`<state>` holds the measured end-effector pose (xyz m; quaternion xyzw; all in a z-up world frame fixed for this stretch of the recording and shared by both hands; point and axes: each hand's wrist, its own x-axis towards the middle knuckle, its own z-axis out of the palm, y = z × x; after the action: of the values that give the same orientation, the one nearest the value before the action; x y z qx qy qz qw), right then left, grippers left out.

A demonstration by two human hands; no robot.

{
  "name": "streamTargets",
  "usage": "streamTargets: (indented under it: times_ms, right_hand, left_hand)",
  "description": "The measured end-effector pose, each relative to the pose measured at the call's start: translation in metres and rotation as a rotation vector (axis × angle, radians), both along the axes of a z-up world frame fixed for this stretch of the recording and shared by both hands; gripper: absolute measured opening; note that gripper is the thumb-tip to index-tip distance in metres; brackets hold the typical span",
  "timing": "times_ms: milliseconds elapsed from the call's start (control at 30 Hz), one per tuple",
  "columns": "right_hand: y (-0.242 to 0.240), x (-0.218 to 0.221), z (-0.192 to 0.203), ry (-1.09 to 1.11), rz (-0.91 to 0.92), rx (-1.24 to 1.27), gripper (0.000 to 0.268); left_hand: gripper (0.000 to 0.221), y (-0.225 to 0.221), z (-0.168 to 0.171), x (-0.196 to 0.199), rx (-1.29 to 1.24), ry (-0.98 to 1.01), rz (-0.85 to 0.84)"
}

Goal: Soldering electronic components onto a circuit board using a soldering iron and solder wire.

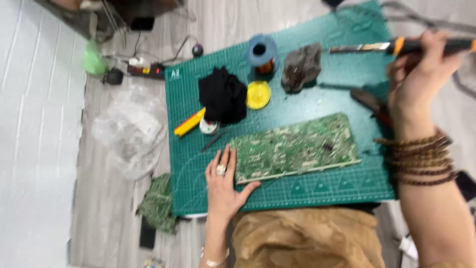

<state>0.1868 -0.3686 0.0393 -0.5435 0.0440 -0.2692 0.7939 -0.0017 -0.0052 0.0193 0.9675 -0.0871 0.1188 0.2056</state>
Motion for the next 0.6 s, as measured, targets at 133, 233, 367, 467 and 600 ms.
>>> streamTargets:
  times_ms: [133,233,367,467,600]
  right_hand:
    - [0.0,0.005,0.008,0.046,-0.018,0.199,0.011]
    - [-0.001,0.002,0.014,0.053,-0.036,0.237,0.01]
    - [0.007,0.0,0.017,-0.014,0.039,0.159,0.018]
    - [-0.001,0.007,-0.001,0.037,-0.011,0.205,0.015]
    - [-0.003,0.006,-0.006,0.006,0.041,0.225,0.014]
  left_hand:
    - [0.103,0.002,-0.008,0.0,0.105,-0.01,0.002]
    - [0.104,-0.003,-0.009,0.002,0.102,-0.017,0.0]
    - [0.102,0.002,-0.017,0.0,0.088,-0.021,0.005]
    - [0.101,-0.001,-0.006,0.0,0.111,-0.021,0.003]
    - [0.103,0.0,-0.004,-0.002,0.133,-0.056,0.02]
